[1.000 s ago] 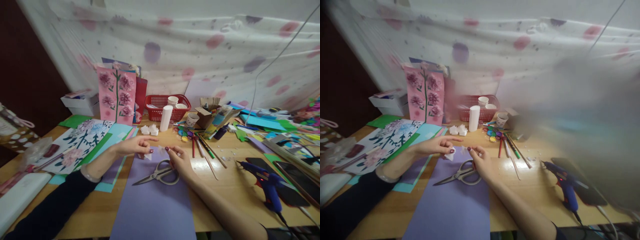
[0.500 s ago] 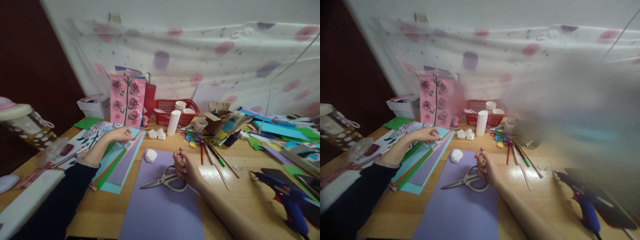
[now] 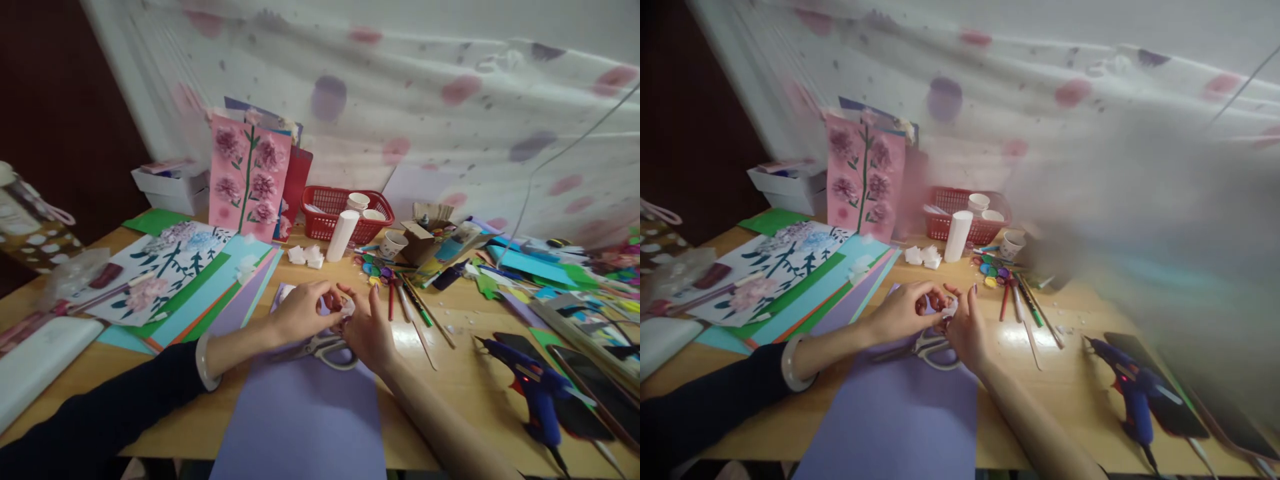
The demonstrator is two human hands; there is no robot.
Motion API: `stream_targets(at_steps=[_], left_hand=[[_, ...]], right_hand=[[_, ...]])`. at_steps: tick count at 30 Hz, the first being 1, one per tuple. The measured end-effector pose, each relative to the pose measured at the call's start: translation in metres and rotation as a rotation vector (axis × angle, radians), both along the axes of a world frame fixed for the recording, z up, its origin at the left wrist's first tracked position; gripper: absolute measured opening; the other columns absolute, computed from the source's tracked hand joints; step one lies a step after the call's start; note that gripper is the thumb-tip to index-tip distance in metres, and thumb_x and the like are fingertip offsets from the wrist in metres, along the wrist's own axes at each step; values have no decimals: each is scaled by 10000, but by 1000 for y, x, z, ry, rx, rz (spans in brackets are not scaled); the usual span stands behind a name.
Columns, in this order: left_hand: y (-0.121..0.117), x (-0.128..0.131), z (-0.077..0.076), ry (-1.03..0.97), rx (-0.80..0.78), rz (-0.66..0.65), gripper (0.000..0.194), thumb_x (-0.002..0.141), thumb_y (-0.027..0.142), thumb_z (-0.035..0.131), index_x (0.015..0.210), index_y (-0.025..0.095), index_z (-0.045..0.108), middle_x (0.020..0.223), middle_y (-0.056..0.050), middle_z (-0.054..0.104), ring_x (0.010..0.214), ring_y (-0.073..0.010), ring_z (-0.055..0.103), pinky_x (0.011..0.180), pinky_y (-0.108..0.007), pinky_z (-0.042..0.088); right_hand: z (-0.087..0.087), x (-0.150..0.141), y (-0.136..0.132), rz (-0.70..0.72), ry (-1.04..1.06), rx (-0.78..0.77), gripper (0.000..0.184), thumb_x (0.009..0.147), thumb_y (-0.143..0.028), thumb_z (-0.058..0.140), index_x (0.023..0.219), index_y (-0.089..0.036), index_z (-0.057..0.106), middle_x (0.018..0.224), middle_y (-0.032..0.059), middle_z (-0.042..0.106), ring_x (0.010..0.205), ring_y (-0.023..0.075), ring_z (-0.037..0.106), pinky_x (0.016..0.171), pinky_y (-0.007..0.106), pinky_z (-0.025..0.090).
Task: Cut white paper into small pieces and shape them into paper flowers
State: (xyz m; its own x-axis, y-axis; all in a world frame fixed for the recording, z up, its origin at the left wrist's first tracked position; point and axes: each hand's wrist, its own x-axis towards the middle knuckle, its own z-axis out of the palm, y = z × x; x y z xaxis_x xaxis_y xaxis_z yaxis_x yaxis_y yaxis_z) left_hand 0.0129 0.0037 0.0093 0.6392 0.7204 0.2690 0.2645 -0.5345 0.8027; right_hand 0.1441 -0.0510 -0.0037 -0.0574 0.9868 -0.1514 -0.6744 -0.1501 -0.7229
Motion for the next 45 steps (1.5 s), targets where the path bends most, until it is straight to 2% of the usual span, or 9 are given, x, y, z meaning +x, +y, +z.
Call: stream_targets(at_steps=[4,8,14,21,26,28,33,38,45], left_hand=[[7,-3,-2,-13,9,-28,131,758,299,602,747,175,643,763,-10,622,634,-111,511,582,-235,392],[19,-7,-2,-67,-213,-64,162,725,316,630,708,156,615,729,-13,618,620,-111,519,595,-241,407],[32,-14,1,-154,-417,-83,230,640,309,713,642,147,551,675,10,585,616,-93,522,592,-221,405],[40,-18,0,-297,-559,-57,248,644,269,716,668,142,504,875,-17,609,672,-80,561,620,-215,420],[42,-21,9,-330,-529,7,285,593,281,754,652,138,514,866,-16,615,681,-87,567,595,-207,421],[39,-20,11,-362,-458,15,299,582,286,763,633,139,508,799,-11,612,658,-87,557,589,-211,424],[29,-18,5,-348,-263,15,301,625,304,746,624,148,488,648,26,544,512,-45,422,476,-190,337],[29,-17,1,-312,-275,-22,333,612,284,765,775,156,505,652,49,512,505,-36,385,454,-174,297],[22,-15,2,-218,-310,-84,406,600,299,770,896,152,534,693,29,538,540,-54,443,474,-182,314]], right_hand=[[-3,-2,0,35,20,-8,460,693,-606,627,931,-222,541,737,-29,532,570,102,460,506,216,362],[-10,-1,2,103,4,-44,365,685,-472,690,891,-203,557,652,-53,459,518,82,406,482,206,334],[-17,2,6,26,-84,12,229,665,-229,739,827,-175,585,585,-60,485,486,52,403,498,177,357],[-20,8,12,-94,-123,-66,250,613,-177,758,823,-145,628,642,-13,608,551,63,529,555,168,440],[-17,13,15,-132,-6,-96,144,603,-81,628,711,-160,575,692,-1,607,641,88,575,603,183,475],[-15,15,15,-69,69,-126,133,610,-87,600,615,-163,491,638,-18,553,542,60,515,505,147,435],[-12,17,10,193,123,-159,230,633,-107,549,535,-181,354,472,-84,273,369,36,143,304,128,110],[-9,18,5,330,-28,-113,232,615,-197,504,480,-187,316,444,-87,197,388,43,62,308,148,64],[-11,4,-1,99,-400,67,309,749,-475,592,709,-184,495,439,-117,262,354,35,152,322,156,127]])
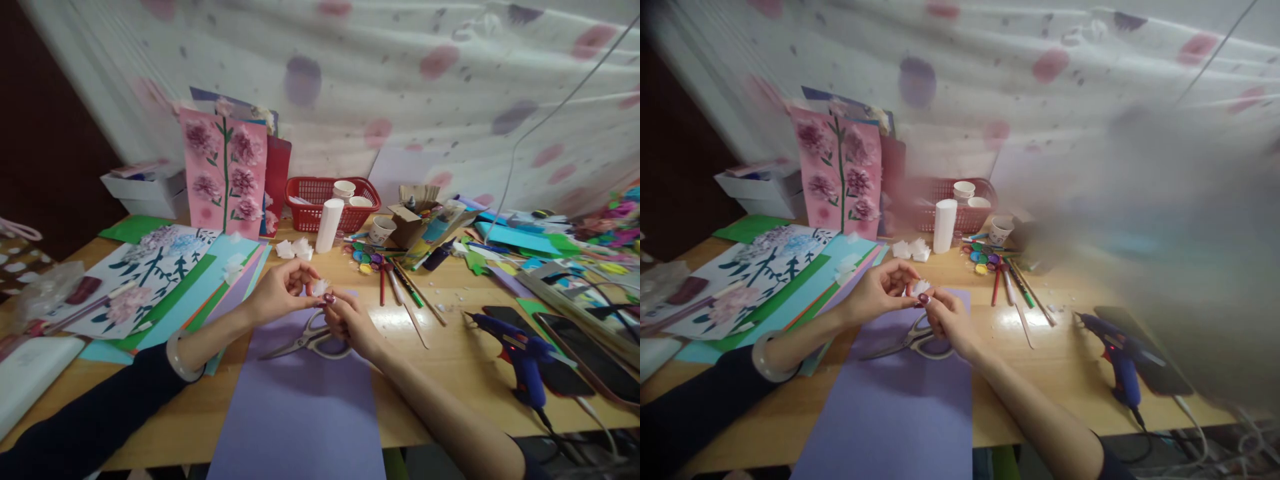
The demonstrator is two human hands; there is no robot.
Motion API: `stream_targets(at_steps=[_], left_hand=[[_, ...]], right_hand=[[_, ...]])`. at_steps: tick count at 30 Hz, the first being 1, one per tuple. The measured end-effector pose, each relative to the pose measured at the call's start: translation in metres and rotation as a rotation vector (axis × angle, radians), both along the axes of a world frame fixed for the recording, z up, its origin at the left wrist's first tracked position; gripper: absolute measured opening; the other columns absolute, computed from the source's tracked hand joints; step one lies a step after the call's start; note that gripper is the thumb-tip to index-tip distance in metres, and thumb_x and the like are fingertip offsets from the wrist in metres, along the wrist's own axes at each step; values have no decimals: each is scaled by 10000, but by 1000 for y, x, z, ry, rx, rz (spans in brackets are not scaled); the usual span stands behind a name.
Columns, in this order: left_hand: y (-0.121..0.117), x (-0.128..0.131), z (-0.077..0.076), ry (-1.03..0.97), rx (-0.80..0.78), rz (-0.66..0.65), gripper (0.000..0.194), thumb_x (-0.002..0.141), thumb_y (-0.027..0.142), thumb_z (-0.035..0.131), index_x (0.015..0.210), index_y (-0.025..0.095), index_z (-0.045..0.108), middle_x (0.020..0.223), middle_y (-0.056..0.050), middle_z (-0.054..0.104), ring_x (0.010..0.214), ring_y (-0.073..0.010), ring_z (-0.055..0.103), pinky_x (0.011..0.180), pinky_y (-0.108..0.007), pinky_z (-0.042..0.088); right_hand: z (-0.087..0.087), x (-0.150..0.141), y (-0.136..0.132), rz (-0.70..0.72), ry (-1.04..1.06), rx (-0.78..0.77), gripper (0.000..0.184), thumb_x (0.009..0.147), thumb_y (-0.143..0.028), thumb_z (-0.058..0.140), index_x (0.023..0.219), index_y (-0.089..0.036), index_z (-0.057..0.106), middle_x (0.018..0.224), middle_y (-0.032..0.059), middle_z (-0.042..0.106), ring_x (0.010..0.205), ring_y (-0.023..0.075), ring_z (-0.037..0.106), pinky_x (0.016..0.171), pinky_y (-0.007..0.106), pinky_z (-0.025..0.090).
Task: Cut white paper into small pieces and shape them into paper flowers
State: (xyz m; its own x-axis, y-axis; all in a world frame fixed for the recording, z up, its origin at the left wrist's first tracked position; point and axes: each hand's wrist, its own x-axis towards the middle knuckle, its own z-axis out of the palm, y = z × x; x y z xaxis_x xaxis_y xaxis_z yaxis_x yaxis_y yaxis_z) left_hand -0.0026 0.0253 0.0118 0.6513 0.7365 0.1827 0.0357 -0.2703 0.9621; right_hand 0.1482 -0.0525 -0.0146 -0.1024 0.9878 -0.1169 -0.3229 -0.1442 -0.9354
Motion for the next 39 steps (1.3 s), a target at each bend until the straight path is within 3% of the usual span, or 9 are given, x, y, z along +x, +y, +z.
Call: stream_targets(at_steps=[6,14,20,28,33,39], left_hand=[[-2,0,-2,35,15,-38,414,598,311,770,917,162,552,692,24,532,578,-75,483,513,-197,357],[-1,0,0,28,-19,-41,438,567,263,792,911,166,539,673,44,506,584,-68,465,525,-190,366],[7,-8,13,-34,-27,-82,277,707,235,683,890,164,487,824,-18,625,698,-101,580,610,-222,455],[8,-11,15,41,57,15,352,705,244,687,964,183,457,804,-28,688,736,-148,639,604,-234,473],[10,-10,15,-33,144,55,299,713,216,672,917,174,458,799,-24,664,798,-149,637,656,-234,476],[6,-9,16,-8,32,4,327,695,218,683,947,176,479,828,-34,671,792,-157,645,585,-217,481]], right_hand=[[1,-5,-1,-119,-160,81,338,710,-491,644,683,-182,510,448,-102,338,346,31,225,332,169,154],[3,-3,-3,-144,-141,105,330,699,-485,662,693,-181,533,438,-103,353,327,26,254,338,169,160],[6,0,-2,-181,-129,119,319,708,-477,659,735,-176,560,426,-111,321,328,27,227,339,177,144],[7,0,-2,-198,-187,131,305,732,-471,636,765,-171,589,443,-98,347,348,34,258,351,183,168],[6,0,-1,-209,-221,139,304,729,-463,644,757,-166,587,449,-90,364,369,40,282,363,190,164],[6,1,-2,-203,-232,158,261,753,-428,624,799,-171,611,456,-90,371,370,46,289,374,204,173]])
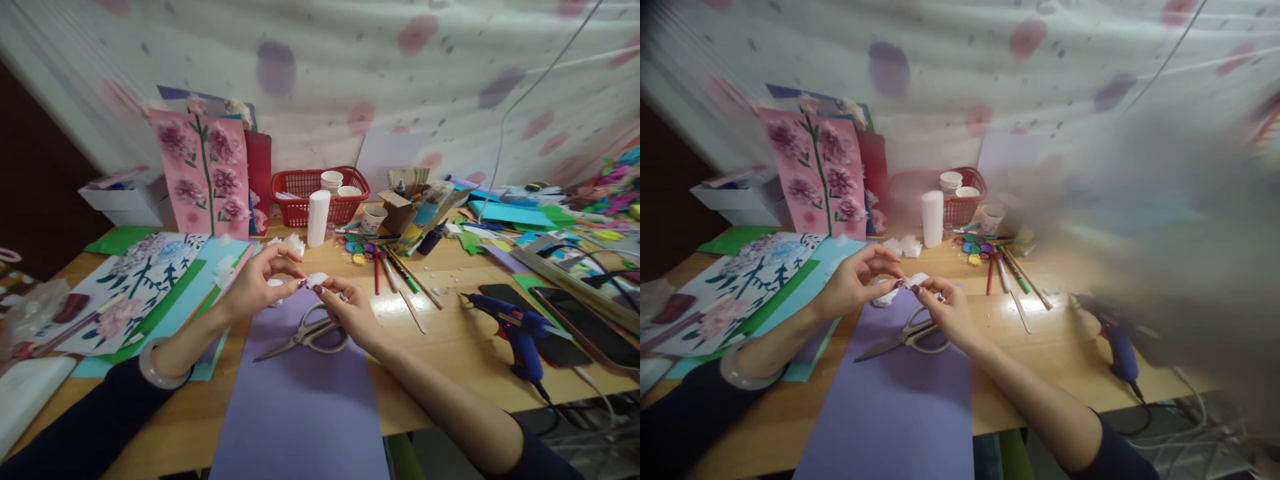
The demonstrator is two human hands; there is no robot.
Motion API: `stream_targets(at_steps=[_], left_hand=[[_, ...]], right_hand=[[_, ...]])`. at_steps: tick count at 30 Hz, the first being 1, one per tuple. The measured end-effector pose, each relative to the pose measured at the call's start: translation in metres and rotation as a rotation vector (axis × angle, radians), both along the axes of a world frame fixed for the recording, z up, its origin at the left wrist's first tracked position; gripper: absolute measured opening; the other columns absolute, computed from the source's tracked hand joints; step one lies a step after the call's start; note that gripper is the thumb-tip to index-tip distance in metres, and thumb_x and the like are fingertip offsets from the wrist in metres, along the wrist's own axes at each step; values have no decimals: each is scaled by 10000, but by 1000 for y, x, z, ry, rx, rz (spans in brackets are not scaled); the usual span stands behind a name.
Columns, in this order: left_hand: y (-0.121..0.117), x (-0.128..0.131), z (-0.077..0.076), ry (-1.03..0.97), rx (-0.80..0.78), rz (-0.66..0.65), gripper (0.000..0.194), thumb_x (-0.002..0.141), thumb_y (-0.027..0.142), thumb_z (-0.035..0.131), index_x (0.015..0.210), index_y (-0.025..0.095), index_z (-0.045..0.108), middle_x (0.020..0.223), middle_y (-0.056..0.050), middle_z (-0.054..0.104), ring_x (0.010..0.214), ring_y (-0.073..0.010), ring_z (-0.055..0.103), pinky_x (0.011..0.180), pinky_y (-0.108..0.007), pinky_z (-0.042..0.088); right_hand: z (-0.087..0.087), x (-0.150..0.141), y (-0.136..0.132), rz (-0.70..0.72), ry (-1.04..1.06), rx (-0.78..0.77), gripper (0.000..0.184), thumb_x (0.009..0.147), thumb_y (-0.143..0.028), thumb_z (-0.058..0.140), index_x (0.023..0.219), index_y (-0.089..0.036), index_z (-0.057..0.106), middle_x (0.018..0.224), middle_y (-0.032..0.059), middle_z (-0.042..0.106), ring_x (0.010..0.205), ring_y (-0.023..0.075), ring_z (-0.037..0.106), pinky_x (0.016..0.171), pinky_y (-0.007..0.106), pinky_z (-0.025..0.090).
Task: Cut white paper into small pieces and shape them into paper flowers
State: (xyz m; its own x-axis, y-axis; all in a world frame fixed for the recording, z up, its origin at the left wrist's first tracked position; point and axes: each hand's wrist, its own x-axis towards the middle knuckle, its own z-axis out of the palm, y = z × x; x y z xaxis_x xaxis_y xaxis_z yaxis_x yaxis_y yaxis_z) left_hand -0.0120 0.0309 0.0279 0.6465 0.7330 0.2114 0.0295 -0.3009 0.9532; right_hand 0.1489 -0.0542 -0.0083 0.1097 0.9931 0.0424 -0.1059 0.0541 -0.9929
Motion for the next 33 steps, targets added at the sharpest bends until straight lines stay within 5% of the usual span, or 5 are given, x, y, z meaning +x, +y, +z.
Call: stream_targets(at_steps=[12,19,25,28,33], left_hand=[[5,1,1,-129,-67,121,336,664,167,667,922,171,452,814,-4,629,729,-130,657,660,-240,509],[4,4,-2,-138,-153,82,383,657,156,695,965,165,468,921,-55,685,784,-152,678,748,-291,532],[11,-1,-3,-131,223,304,122,749,134,585,866,162,608,1007,-70,695,985,-179,637,884,-317,492],[5,0,-3,31,348,157,203,789,114,501,780,169,697,974,-58,713,984,-172,634,911,-308,476],[-10,6,0,156,309,8,225,759,142,546,912,160,712,944,-62,724,906,-178,654,811,-284,522]], right_hand=[[-1,1,1,-30,-51,-22,245,762,-421,600,746,-180,562,434,-92,368,370,55,296,393,215,172],[-2,0,1,-8,-46,-45,244,748,-412,615,763,-174,566,498,-84,384,377,43,299,381,208,176],[1,-2,0,-24,-61,-73,278,734,-445,627,765,-172,584,465,-86,377,378,50,299,380,207,177],[0,-2,0,-23,-75,-75,274,730,-440,637,764,-171,593,467,-85,377,381,50,298,382,208,181],[-1,-1,1,-23,-116,-34,269,750,-437,624,770,-168,615,484,-73,403,395,52,313,390,210,198]])
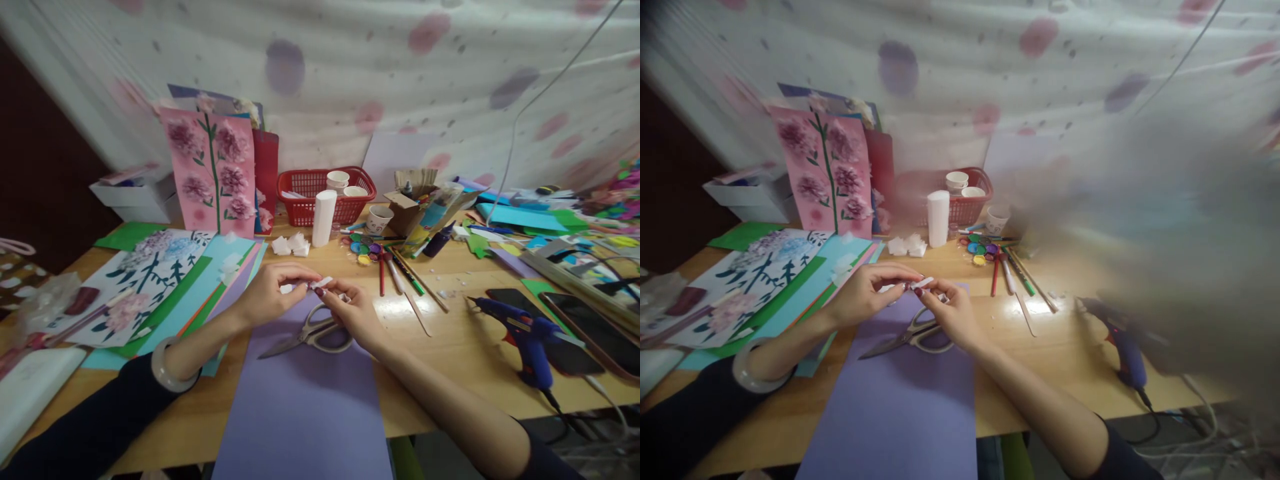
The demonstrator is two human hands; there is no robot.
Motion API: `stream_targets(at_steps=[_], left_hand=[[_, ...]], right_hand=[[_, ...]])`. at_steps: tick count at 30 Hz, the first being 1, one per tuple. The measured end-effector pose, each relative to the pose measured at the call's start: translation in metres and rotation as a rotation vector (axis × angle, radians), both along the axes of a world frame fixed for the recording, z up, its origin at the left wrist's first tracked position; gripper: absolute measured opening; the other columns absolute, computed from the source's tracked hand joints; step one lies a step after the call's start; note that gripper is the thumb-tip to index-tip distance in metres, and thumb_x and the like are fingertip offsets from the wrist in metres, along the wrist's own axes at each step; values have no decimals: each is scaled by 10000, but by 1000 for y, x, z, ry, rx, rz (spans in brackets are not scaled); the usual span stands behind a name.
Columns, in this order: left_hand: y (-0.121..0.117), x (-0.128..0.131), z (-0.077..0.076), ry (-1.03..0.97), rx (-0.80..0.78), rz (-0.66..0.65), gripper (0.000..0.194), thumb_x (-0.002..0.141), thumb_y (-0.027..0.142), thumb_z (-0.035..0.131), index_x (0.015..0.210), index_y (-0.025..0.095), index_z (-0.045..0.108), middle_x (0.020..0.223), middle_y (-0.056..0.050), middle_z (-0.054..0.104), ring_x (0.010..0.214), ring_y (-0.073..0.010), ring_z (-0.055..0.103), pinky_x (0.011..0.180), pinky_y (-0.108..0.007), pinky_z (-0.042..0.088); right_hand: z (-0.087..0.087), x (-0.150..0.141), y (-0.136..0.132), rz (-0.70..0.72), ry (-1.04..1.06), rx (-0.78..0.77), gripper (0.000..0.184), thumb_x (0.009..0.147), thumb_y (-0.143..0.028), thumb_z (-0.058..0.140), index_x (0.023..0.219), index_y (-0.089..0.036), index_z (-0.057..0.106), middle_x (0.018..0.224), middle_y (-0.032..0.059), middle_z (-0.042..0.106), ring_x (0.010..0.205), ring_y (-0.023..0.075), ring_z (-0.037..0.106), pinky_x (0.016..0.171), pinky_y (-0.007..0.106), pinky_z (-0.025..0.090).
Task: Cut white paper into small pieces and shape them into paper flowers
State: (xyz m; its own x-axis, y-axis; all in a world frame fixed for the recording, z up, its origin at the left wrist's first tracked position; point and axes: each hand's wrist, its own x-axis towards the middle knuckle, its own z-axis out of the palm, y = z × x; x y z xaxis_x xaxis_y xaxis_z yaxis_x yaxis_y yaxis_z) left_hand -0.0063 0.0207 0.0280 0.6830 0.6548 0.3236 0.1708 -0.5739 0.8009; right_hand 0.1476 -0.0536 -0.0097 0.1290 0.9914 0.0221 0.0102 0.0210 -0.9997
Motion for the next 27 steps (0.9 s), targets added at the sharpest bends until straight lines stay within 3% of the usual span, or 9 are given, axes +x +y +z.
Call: stream_targets(at_steps=[10,16,27], left_hand=[[10,0,-6,-17,-204,124,207,771,283,595,881,153,712,911,-70,729,820,-198,670,743,-296,534],[5,0,-3,19,-179,79,217,757,326,616,882,184,720,898,-56,729,793,-190,664,706,-284,536],[9,-1,-3,-14,-202,181,197,748,292,615,848,151,709,860,-59,730,760,-187,666,670,-270,520]], right_hand=[[0,0,-1,-10,-13,-20,288,746,-458,625,768,-170,615,485,-69,395,401,56,312,390,206,192],[1,0,-1,-8,-3,-31,287,744,-460,625,776,-175,620,468,-71,365,397,59,293,383,206,182],[-3,0,1,-26,7,-34,311,733,-475,628,794,-170,611,465,-81,373,387,56,288,391,210,172]])
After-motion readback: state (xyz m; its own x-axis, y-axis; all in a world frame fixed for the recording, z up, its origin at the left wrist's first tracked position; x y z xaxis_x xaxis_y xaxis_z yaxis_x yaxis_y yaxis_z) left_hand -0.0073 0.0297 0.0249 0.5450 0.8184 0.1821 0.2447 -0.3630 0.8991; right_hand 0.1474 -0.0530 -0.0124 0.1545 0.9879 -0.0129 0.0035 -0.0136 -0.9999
